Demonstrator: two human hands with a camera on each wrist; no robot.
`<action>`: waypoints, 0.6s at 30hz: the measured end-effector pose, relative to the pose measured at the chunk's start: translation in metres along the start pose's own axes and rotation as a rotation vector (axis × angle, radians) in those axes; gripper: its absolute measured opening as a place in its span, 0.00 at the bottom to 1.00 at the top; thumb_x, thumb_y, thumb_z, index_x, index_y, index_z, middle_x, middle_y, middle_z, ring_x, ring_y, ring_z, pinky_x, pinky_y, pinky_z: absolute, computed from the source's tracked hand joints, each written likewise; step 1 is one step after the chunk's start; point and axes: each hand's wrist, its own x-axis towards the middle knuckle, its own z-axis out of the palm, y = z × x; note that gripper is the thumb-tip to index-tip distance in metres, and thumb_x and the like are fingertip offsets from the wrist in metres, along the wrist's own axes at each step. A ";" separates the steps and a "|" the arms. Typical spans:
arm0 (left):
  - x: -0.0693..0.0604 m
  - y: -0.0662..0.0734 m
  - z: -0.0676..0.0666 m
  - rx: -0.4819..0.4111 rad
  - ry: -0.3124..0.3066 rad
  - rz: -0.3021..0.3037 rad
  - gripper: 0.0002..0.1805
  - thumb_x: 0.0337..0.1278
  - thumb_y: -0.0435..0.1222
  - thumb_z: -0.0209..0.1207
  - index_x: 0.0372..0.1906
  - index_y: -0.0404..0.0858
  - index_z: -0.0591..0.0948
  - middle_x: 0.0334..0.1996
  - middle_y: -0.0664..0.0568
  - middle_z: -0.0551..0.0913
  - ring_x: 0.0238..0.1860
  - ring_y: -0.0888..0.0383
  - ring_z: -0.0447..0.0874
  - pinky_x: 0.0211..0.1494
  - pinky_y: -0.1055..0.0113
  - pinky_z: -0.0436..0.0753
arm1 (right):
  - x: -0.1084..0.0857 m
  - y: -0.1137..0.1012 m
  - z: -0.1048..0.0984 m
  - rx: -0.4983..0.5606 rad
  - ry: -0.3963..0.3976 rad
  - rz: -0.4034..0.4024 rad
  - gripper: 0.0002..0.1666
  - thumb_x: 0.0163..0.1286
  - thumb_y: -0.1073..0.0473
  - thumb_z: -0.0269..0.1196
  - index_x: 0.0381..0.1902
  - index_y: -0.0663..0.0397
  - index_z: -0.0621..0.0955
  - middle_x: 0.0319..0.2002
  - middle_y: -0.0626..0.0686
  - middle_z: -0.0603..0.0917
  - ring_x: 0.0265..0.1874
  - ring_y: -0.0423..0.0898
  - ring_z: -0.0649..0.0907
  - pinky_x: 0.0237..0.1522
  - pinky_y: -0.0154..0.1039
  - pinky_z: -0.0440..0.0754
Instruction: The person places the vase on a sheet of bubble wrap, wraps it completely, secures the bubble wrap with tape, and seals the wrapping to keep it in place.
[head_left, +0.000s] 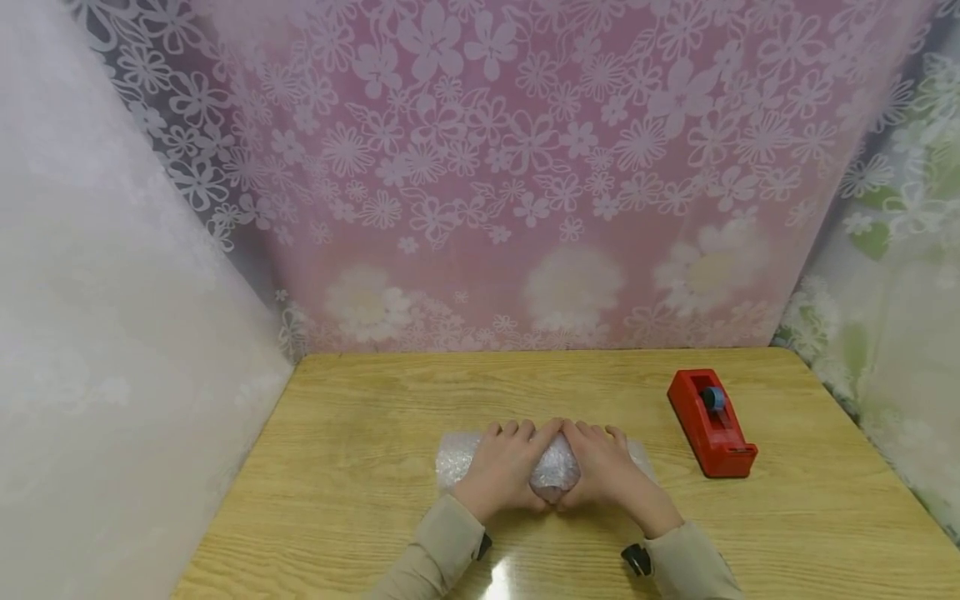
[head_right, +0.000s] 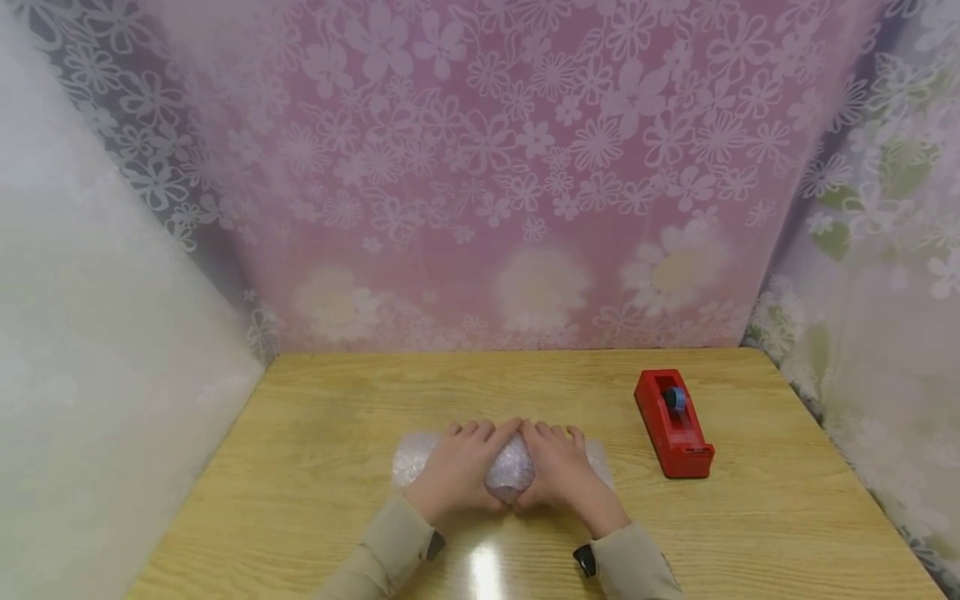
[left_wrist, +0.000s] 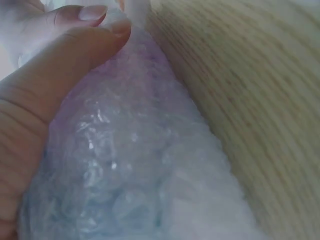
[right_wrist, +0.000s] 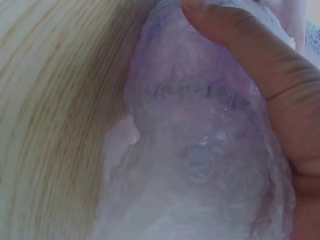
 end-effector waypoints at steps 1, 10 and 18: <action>-0.001 0.000 0.000 -0.002 0.009 0.007 0.67 0.29 0.71 0.70 0.78 0.60 0.49 0.52 0.53 0.79 0.50 0.52 0.79 0.53 0.55 0.77 | 0.000 0.000 0.000 0.004 -0.001 0.002 0.61 0.26 0.44 0.85 0.61 0.56 0.73 0.53 0.54 0.79 0.54 0.57 0.77 0.61 0.71 0.57; -0.007 -0.001 -0.002 -0.033 0.087 0.063 0.65 0.33 0.70 0.69 0.77 0.73 0.41 0.50 0.51 0.78 0.45 0.51 0.79 0.48 0.55 0.78 | 0.001 0.004 0.002 0.036 -0.013 -0.011 0.60 0.26 0.41 0.85 0.59 0.56 0.75 0.57 0.53 0.78 0.52 0.55 0.78 0.61 0.71 0.56; -0.008 0.002 -0.004 -0.002 0.075 0.056 0.60 0.36 0.71 0.66 0.77 0.73 0.46 0.50 0.51 0.76 0.43 0.52 0.77 0.47 0.57 0.78 | -0.007 0.013 -0.005 0.012 0.014 0.034 0.62 0.26 0.30 0.82 0.59 0.58 0.78 0.58 0.57 0.79 0.57 0.62 0.74 0.59 0.72 0.56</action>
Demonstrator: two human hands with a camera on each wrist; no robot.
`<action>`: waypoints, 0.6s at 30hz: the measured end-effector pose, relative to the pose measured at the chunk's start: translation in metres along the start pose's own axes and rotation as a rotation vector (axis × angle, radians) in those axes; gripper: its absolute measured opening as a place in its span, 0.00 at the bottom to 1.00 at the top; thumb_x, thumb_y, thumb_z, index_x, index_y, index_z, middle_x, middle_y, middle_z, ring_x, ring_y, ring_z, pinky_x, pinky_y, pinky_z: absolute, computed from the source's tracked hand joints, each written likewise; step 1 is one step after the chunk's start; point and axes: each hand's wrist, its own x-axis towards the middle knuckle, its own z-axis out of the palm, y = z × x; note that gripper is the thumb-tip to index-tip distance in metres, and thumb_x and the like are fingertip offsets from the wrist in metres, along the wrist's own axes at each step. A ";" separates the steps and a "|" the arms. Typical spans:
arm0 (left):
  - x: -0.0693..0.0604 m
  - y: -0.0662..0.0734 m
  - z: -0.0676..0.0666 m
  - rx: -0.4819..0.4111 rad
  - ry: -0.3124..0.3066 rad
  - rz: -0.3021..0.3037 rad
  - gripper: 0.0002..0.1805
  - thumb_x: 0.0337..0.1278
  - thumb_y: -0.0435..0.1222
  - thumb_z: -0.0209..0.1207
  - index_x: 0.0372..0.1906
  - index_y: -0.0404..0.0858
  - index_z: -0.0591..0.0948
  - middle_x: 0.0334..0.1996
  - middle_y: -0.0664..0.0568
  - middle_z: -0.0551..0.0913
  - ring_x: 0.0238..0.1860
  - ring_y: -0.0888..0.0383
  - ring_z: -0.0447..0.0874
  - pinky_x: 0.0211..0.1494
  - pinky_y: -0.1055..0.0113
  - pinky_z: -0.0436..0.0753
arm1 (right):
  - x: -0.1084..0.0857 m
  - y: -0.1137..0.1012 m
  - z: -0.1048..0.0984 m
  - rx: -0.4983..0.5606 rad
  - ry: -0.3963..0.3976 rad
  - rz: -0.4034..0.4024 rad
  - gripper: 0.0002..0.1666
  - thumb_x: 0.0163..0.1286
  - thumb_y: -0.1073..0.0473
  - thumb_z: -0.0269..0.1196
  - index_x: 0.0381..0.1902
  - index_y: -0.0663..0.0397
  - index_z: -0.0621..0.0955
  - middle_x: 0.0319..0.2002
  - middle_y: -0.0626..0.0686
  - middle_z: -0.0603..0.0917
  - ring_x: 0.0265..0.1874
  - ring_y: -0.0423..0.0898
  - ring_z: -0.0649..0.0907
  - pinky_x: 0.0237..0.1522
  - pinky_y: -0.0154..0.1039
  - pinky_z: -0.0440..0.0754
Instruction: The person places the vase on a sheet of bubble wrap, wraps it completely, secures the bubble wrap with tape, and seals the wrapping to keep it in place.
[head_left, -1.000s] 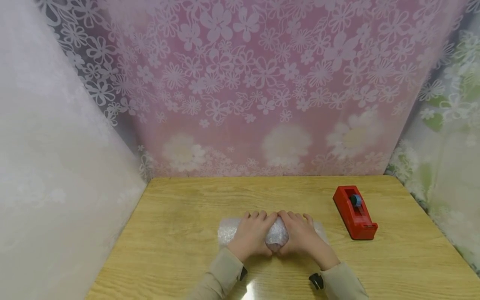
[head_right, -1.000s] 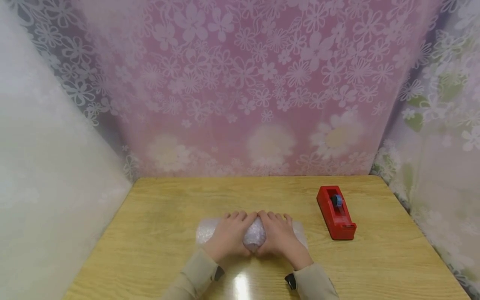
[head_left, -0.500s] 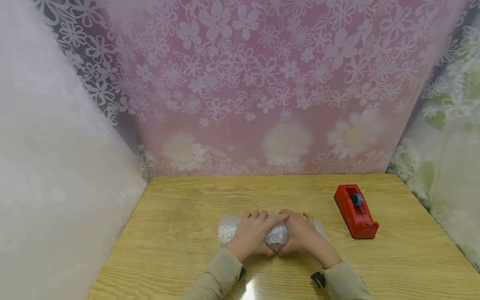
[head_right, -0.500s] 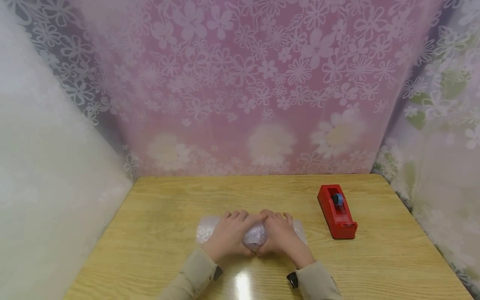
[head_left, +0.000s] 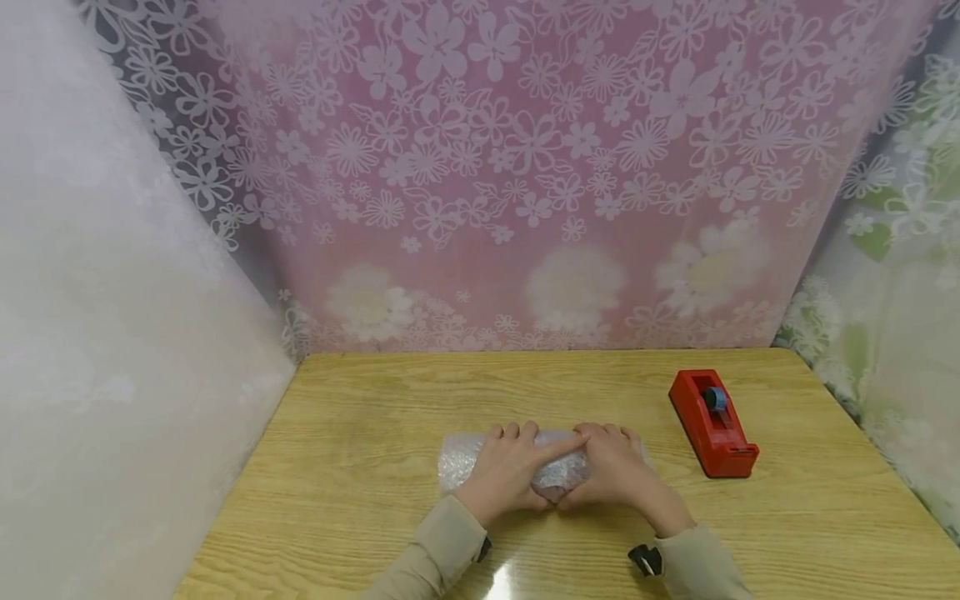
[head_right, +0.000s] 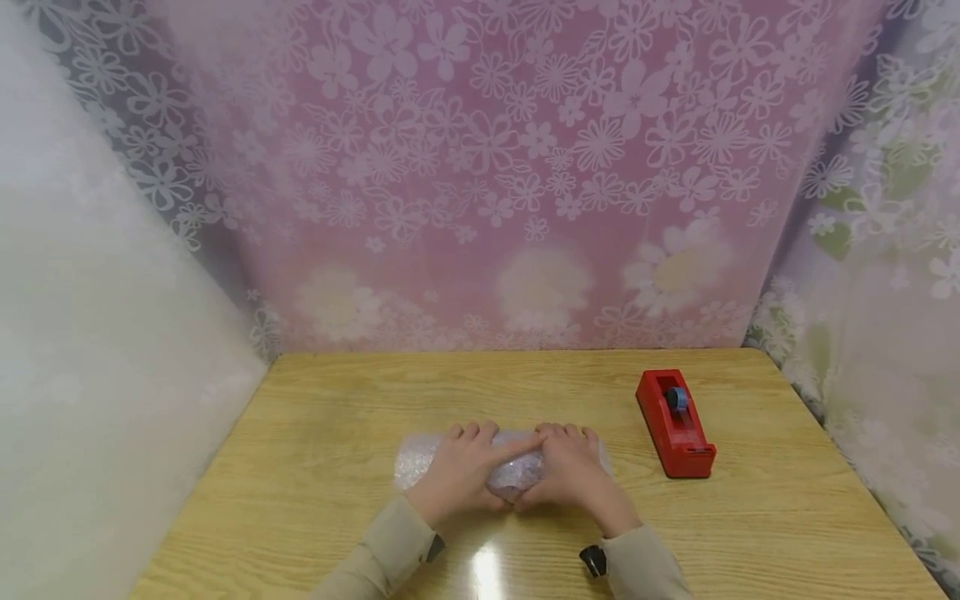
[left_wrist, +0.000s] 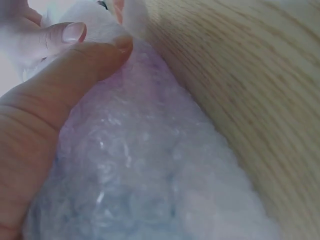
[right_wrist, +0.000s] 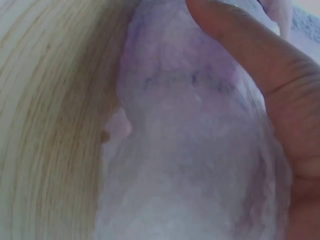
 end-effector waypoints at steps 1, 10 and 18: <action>0.000 0.000 0.000 0.005 0.000 0.002 0.59 0.37 0.72 0.66 0.76 0.73 0.47 0.50 0.51 0.76 0.42 0.53 0.77 0.46 0.57 0.77 | -0.002 0.002 -0.002 0.015 -0.001 0.013 0.63 0.27 0.29 0.81 0.60 0.59 0.77 0.58 0.58 0.79 0.57 0.62 0.74 0.59 0.72 0.56; 0.001 0.000 0.002 0.016 -0.038 -0.004 0.61 0.34 0.70 0.68 0.75 0.76 0.45 0.50 0.51 0.76 0.43 0.54 0.76 0.44 0.59 0.76 | -0.028 0.008 -0.040 0.191 0.055 -0.003 0.59 0.44 0.33 0.77 0.65 0.63 0.72 0.62 0.64 0.75 0.60 0.67 0.71 0.57 0.74 0.56; 0.003 0.001 -0.001 -0.013 -0.076 -0.019 0.61 0.34 0.68 0.70 0.75 0.78 0.45 0.50 0.50 0.75 0.44 0.54 0.76 0.45 0.59 0.76 | -0.053 0.042 -0.059 0.230 0.466 0.049 0.22 0.63 0.51 0.71 0.51 0.56 0.83 0.48 0.57 0.83 0.46 0.52 0.80 0.43 0.48 0.81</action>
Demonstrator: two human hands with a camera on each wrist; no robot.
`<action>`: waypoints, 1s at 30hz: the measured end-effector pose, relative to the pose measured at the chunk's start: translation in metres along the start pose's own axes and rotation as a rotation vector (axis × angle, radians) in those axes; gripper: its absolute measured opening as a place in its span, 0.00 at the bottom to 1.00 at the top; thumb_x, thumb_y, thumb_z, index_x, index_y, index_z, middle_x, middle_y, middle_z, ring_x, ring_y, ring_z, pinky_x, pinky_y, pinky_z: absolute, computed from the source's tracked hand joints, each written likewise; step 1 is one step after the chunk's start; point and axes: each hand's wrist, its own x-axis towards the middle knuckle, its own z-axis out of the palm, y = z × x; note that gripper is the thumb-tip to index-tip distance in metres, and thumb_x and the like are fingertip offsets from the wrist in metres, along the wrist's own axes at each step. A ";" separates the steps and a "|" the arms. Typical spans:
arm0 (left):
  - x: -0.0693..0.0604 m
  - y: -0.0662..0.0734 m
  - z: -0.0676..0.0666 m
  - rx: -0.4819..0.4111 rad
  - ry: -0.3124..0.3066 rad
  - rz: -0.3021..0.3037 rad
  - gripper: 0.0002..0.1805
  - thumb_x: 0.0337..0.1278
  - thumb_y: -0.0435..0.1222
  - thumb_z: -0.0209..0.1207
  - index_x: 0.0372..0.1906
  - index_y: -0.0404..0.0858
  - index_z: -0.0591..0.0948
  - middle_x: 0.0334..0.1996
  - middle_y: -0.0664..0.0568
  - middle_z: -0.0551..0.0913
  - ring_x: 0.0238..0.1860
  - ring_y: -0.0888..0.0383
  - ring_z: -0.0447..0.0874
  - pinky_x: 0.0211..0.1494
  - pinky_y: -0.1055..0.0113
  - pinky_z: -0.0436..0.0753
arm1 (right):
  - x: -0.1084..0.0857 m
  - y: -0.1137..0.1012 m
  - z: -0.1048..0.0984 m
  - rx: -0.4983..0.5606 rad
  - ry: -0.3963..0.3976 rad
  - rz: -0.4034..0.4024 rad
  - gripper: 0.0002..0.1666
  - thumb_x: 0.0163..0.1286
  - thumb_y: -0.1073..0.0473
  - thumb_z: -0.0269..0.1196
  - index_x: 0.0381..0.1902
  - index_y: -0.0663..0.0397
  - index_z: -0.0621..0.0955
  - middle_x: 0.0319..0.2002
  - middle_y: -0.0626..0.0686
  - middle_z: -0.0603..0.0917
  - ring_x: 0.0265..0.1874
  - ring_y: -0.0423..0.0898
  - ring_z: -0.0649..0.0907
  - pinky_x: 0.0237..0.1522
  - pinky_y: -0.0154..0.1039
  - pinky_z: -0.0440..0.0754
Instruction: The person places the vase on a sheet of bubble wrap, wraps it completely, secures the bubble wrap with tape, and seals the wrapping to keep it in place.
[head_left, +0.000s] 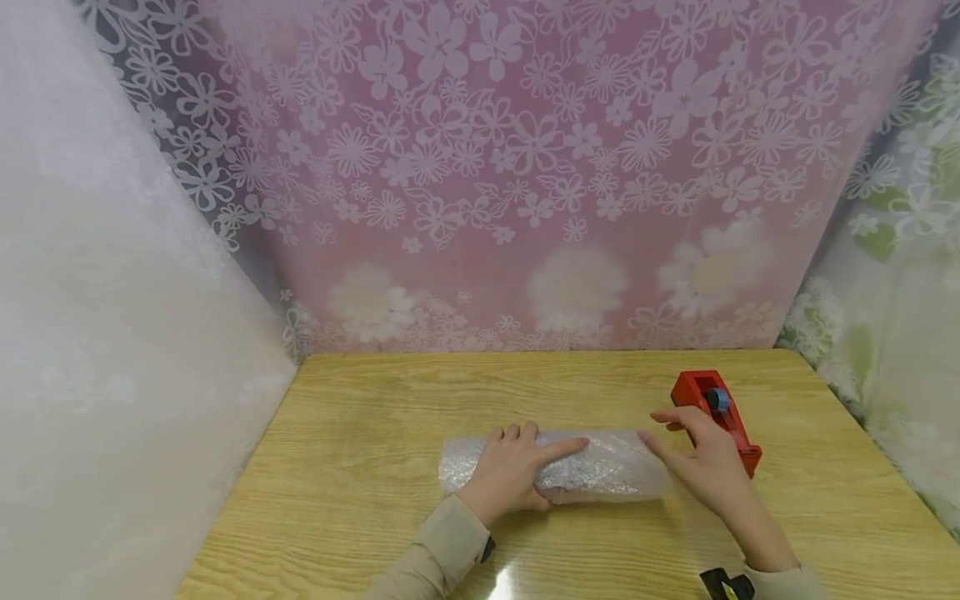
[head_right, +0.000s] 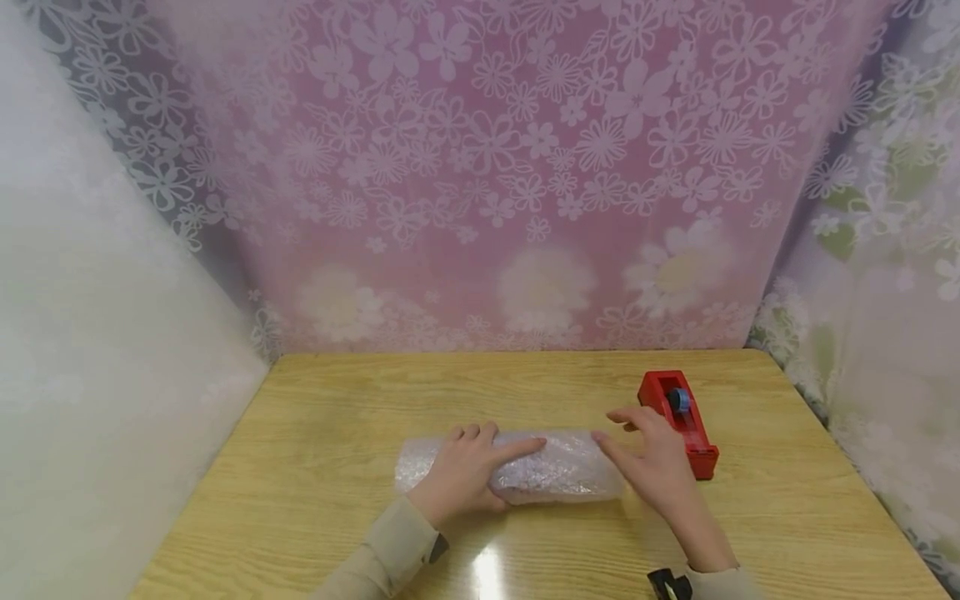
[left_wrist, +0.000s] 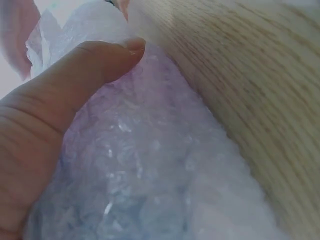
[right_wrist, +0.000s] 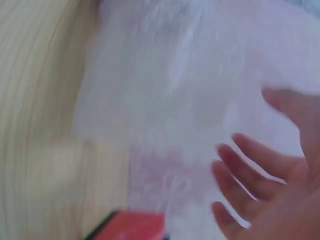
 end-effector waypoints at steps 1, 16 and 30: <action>0.000 0.000 0.000 -0.004 0.000 -0.002 0.61 0.34 0.68 0.71 0.75 0.78 0.46 0.50 0.51 0.76 0.43 0.54 0.75 0.45 0.59 0.75 | -0.001 0.007 -0.004 -0.013 0.081 -0.003 0.17 0.63 0.55 0.71 0.47 0.57 0.84 0.44 0.57 0.84 0.41 0.49 0.80 0.39 0.40 0.80; -0.001 0.001 -0.002 -0.017 -0.016 -0.010 0.60 0.35 0.67 0.71 0.75 0.78 0.48 0.52 0.50 0.76 0.45 0.53 0.75 0.46 0.58 0.75 | -0.017 0.079 -0.032 -0.245 0.099 0.378 0.27 0.72 0.48 0.57 0.44 0.72 0.82 0.39 0.69 0.76 0.34 0.61 0.75 0.28 0.49 0.70; 0.000 0.002 -0.001 -0.034 -0.018 -0.009 0.60 0.33 0.67 0.72 0.75 0.78 0.48 0.52 0.50 0.76 0.42 0.55 0.74 0.42 0.60 0.73 | -0.017 0.096 -0.027 -0.055 0.047 0.528 0.30 0.77 0.48 0.50 0.46 0.76 0.81 0.46 0.70 0.75 0.41 0.60 0.73 0.32 0.44 0.69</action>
